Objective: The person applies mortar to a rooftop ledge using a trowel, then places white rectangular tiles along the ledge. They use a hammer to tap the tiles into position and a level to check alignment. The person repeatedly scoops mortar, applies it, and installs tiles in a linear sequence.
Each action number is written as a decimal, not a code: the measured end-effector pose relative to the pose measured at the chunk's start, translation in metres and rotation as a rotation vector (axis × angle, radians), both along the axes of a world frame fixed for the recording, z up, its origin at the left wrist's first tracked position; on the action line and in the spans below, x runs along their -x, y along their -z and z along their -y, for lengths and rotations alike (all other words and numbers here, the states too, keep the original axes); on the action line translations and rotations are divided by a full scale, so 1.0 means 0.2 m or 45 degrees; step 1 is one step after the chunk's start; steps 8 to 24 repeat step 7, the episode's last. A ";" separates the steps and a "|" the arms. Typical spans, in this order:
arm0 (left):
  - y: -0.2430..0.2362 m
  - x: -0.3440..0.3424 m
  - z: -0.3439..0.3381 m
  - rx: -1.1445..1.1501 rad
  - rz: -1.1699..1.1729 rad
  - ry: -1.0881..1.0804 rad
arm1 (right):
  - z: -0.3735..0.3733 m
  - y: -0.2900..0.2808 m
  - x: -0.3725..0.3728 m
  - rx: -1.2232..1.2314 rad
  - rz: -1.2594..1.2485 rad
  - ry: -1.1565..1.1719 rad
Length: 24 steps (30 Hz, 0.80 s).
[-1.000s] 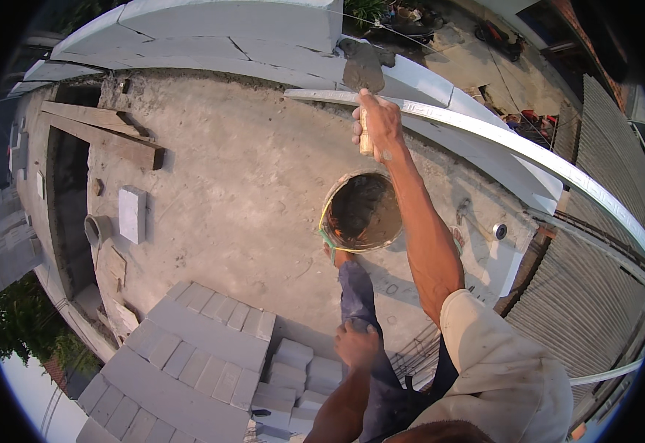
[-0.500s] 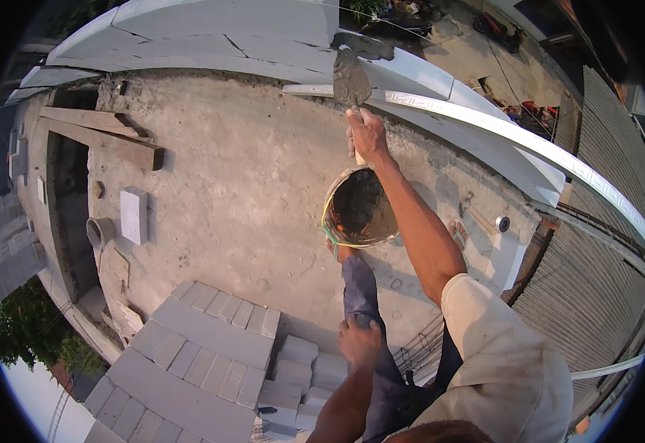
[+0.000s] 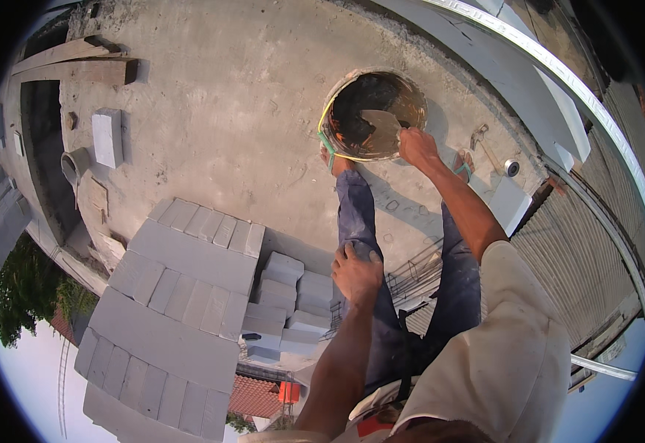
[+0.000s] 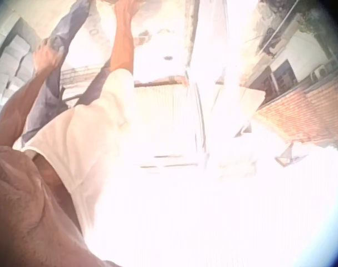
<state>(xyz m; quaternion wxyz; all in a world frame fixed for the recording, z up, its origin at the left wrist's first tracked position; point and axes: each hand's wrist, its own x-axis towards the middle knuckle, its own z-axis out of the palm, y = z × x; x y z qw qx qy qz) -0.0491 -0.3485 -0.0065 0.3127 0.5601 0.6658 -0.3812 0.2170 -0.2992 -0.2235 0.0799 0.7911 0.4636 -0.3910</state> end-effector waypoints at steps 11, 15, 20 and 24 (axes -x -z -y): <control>0.03 0.00 0.04 0.085 -0.049 -0.010 | -0.21 0.44 0.09 -0.092 0.233 -0.336; 0.03 0.00 0.04 0.085 -0.049 -0.010 | -0.21 0.44 0.09 -0.092 0.233 -0.336; 0.03 0.00 0.04 0.085 -0.049 -0.010 | -0.21 0.44 0.09 -0.092 0.233 -0.336; 0.03 0.00 0.04 0.085 -0.049 -0.010 | -0.21 0.44 0.09 -0.092 0.233 -0.336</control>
